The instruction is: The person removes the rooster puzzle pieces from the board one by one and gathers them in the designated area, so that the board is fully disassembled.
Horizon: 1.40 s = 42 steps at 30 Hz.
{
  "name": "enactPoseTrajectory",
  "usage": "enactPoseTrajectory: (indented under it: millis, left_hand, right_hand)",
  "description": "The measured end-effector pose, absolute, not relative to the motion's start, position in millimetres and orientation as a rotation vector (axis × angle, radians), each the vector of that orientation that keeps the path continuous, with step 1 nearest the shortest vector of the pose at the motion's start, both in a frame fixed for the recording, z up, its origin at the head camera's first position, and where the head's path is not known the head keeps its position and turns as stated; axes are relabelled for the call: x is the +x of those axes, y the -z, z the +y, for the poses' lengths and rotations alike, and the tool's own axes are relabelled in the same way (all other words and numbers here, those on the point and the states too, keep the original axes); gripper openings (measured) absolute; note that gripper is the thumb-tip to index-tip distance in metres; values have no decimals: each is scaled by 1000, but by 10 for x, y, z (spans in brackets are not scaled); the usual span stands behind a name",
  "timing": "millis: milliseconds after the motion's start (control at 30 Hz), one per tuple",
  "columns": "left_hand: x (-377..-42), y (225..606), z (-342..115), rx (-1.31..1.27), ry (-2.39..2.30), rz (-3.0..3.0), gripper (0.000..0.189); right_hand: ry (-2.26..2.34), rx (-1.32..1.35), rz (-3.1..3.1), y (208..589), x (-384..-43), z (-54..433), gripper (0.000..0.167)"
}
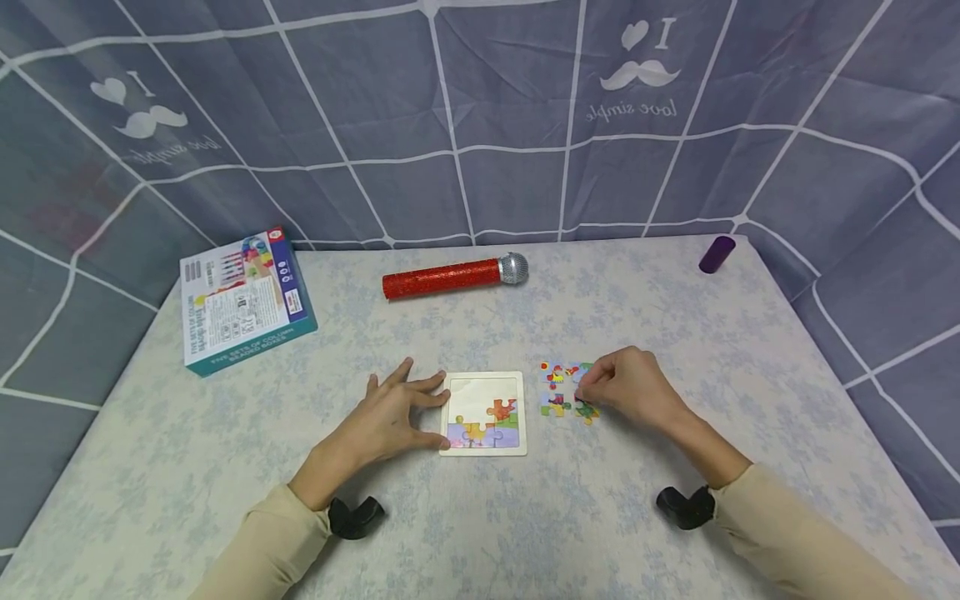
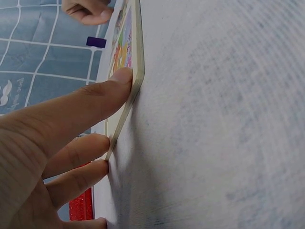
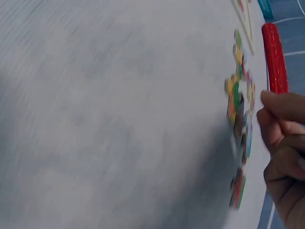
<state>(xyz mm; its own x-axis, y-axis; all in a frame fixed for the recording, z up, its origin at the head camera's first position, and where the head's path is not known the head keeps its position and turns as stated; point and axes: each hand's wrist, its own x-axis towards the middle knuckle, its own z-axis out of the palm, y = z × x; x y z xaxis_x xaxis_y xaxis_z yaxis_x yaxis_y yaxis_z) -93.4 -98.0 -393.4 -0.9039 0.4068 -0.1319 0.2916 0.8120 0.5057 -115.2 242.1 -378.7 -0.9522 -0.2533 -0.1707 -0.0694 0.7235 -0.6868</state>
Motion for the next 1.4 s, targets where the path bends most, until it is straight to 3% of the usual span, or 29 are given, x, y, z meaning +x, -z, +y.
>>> enactPoseTrajectory:
  millis: [167,533,1400]
  left_hand:
    - [-934,3937,-991,542,-711,2766,68]
    - [-937,3943,-990,551,-709,2760,69]
    - [-942,3935,-989,538,-700,2758,69]
  right_hand:
    - [1136,-359,2614,3800,-1174,2144,4]
    - [1099,-633,2560,3949,-1159,1694,21]
    - [1158,-530,2462,3947,-1177,1691,23]
